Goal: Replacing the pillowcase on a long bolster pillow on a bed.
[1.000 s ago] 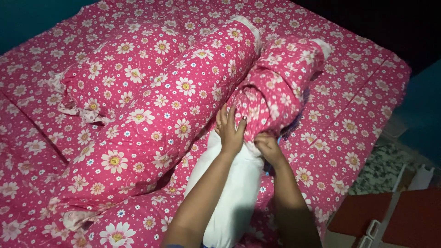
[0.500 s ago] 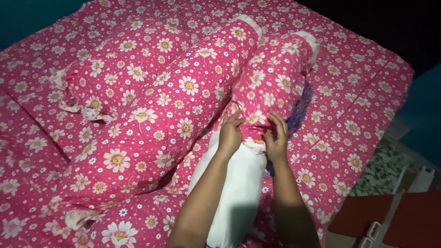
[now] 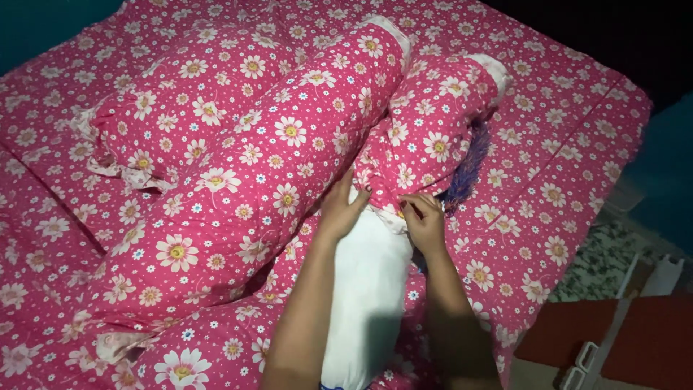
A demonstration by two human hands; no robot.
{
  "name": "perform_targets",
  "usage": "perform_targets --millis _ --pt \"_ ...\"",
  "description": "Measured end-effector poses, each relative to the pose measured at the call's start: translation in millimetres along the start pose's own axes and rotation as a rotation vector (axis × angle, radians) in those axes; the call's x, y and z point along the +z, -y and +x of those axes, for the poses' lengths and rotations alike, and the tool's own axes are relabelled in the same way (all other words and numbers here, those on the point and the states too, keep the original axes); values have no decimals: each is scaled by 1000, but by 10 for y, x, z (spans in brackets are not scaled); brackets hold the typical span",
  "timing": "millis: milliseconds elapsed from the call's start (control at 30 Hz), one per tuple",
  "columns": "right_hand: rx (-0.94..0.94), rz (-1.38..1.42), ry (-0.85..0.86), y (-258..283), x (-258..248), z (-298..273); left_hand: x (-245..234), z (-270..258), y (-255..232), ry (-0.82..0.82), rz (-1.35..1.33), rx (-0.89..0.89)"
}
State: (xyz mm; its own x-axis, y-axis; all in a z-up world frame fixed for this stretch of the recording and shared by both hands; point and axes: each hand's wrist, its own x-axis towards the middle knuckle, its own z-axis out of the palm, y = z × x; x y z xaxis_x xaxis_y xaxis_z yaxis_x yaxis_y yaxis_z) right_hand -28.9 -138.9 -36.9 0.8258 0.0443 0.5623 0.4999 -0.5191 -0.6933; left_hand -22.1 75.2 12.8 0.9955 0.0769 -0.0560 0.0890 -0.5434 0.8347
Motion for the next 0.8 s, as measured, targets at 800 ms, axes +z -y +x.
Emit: perform_targets --millis 800 --pt "38 145 -268 -45 11 26 107 156 -520 -281 574 598"
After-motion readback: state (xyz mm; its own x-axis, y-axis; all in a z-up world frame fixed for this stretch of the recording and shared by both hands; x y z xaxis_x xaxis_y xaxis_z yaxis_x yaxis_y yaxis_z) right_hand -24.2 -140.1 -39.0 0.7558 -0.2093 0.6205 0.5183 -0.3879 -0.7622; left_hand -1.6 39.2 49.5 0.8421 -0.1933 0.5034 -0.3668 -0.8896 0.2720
